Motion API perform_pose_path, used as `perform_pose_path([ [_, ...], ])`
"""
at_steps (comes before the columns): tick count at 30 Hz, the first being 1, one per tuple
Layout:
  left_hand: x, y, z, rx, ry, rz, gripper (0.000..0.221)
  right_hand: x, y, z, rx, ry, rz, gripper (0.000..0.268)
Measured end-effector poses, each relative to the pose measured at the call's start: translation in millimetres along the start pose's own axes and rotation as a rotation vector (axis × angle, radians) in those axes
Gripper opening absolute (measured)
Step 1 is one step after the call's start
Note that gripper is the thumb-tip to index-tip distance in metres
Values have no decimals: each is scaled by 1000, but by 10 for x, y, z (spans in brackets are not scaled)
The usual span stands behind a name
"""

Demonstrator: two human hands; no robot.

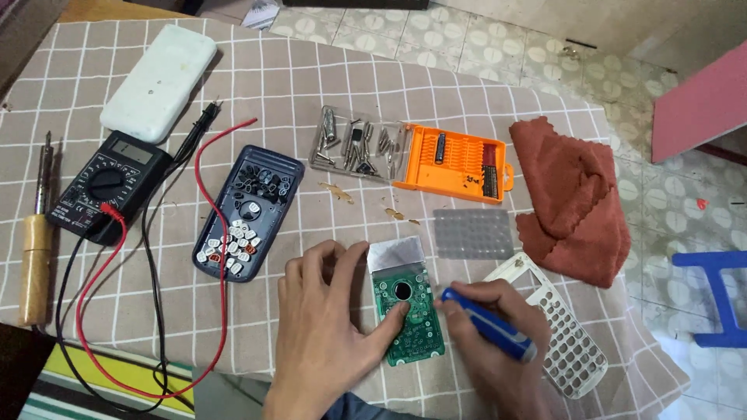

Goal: Disassembling a digital calculator using a screwdriver to separate the circuit board and screen.

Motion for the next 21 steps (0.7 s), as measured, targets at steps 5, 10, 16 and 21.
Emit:
perform_pose_path([
  [5, -14, -9, -9, 11, 14, -28, 85, -9, 27, -17, 75, -61, 61, 22],
  [10, -39, -45, -29, 3, 12, -51, 83, -27, 12, 35, 33, 2, 37, 22],
  [16, -36, -37, -16, 5, 3, -18, 86, -15, -15, 30, 31, -46, -24, 21],
  [21, -63, -55, -32, 7, 18, -64, 84, -43, 13, 65, 53, -34, 37, 21],
])
Point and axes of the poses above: each hand's wrist, its own x-axis towards the middle knuckle, its own y-axis out of the palm, z = x × y, the point moved 4 cm from there along x, towards the middle knuckle, and after that the axes turned 12 degrees about x, right-handed, at the moved point
